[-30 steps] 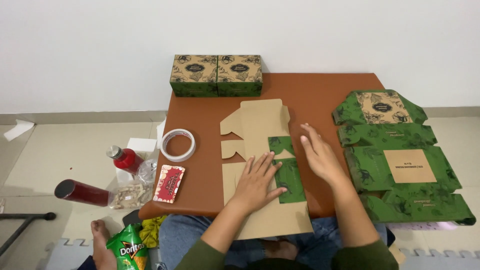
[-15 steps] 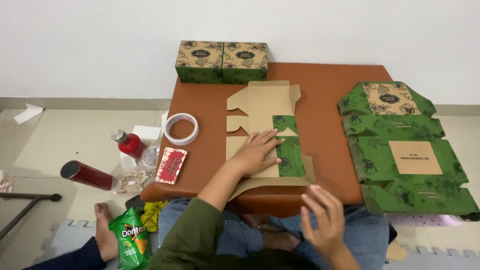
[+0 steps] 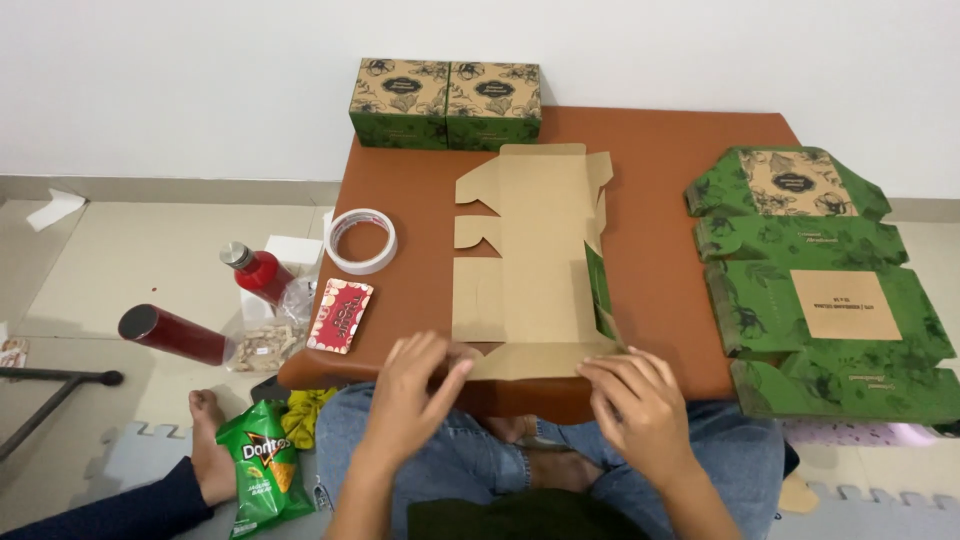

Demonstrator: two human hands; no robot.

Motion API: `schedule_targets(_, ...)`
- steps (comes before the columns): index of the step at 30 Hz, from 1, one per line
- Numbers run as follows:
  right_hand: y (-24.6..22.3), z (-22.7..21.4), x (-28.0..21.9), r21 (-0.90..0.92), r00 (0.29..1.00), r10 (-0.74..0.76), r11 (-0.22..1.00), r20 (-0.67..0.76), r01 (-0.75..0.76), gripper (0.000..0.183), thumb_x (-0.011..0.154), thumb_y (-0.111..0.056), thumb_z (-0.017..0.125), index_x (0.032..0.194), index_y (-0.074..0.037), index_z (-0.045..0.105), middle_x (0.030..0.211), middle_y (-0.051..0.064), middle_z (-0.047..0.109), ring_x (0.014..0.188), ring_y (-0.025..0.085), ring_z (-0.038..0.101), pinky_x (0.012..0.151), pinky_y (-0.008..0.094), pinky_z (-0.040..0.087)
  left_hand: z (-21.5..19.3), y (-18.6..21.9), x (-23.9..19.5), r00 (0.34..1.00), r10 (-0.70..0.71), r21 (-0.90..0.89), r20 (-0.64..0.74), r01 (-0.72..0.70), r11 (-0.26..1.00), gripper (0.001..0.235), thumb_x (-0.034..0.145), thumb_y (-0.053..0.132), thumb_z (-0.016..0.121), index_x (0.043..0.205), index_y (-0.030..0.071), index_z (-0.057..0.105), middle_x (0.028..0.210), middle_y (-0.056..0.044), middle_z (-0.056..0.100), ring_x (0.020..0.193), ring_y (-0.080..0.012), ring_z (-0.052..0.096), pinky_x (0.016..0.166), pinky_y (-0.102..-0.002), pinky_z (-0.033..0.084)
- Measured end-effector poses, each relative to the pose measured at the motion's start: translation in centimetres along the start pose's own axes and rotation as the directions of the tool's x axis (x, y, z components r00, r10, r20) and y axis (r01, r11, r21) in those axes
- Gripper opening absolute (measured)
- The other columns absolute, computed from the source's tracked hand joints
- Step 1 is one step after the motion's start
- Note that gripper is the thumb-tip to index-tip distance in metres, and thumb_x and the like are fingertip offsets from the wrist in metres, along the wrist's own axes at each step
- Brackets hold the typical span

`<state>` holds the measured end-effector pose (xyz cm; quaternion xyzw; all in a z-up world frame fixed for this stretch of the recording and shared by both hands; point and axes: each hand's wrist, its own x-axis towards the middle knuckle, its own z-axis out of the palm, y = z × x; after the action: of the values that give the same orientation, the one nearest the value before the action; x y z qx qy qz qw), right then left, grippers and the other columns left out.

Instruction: Folding cardboard boxes from flat sheets and placing a small card inside before closing.

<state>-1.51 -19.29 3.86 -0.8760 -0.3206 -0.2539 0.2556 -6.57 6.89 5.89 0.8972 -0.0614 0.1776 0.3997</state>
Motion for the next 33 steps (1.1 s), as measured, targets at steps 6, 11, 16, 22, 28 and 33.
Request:
schedule_targets(6,1.6,1.5,-3.3,0.13,0.997,-0.062,0.989,-0.039,0.067,0.023,0.066,0.005,0.07,0.087,-0.005,0.071,0.092,0.006,0.071,0.088,0.021,0.069,0.103,0.046,0.053,8.1,-3.4,-9.4,0.947,-0.264,-0.158,-0.182,0.237,0.959,0.012,0.087,0.012,0.064,0.096,0.005,0.061,0.086,-0.007,0.06,0.078,-0.0188,0.058,0.076,-0.03,0.05)
schedule_targets(11,2.7,3.3,-5.9,0.364,0.968,0.01,0.927,-0.251,0.085,0.019,0.068,0.012,0.058,0.083,0.001,0.06,0.09,0.015,0.061,0.083,0.027,0.063,0.094,0.049,0.063,10.3,-3.6,-10.1,0.922,-0.382,-0.371,-0.07,0.331,0.868,0.043,0.091,0.013,0.059,0.13,-0.001,0.048,0.108,-0.013,0.061,0.095,-0.0197,0.063,0.086,-0.033,0.055)
schedule_targets(16,2.4,2.7,-2.0,0.284,0.92,0.379,0.896,-0.095,-0.34,0.052,0.088,0.004,0.066,0.136,0.004,0.044,0.125,0.019,0.043,0.1,0.023,0.059,0.083,0.033,0.055,10.3,-1.5,-8.1,0.901,-0.427,-0.577,-0.073,0.311,0.755,0.055,0.093,0.008,0.055,0.143,0.0,0.033,0.106,-0.013,0.06,0.094,-0.0179,0.062,0.083,-0.03,0.053)
schedule_targets(22,3.1,2.5,-1.0,0.0,0.972,0.183,0.983,0.148,-0.185,0.061,0.092,-0.018,0.059,0.149,-0.002,0.043,0.159,0.019,0.037,0.15,0.036,0.032,0.12,0.05,0.028,10.2,1.2,-6.1,0.998,-0.012,-0.078,-0.067,0.007,0.997,0.069,0.098,0.024,0.05,0.152,-0.01,0.024,0.156,-0.031,0.032,0.144,-0.0432,0.035,0.116,-0.053,0.026)
schedule_targets(28,3.4,2.6,-1.2,-0.022,0.962,0.131,0.991,0.241,-0.13,0.048,0.095,-0.016,0.053,0.141,-0.004,0.055,0.151,0.012,0.052,0.145,0.025,0.042,0.121,0.048,0.026,11.8,1.7,-5.4,0.992,0.119,0.299,0.04,-0.125,0.946,0.071,0.098,0.032,0.044,0.15,-0.013,0.029,0.16,-0.029,0.029,0.153,-0.0349,0.021,0.123,-0.053,0.009)
schedule_targets(33,3.4,2.7,-1.1,-0.076,0.957,0.125,0.991,0.262,-0.109,0.049,0.093,-0.015,0.054,0.14,-0.003,0.056,0.15,0.013,0.053,0.144,0.025,0.043,0.12,0.046,0.029,11.4,0.7,-1.7,0.987,0.14,0.319,0.075,-0.157,0.935,0.067,0.097,0.027,0.042,0.148,-0.015,0.033,0.157,-0.03,0.035,0.151,-0.0346,0.025,0.123,-0.054,0.006)
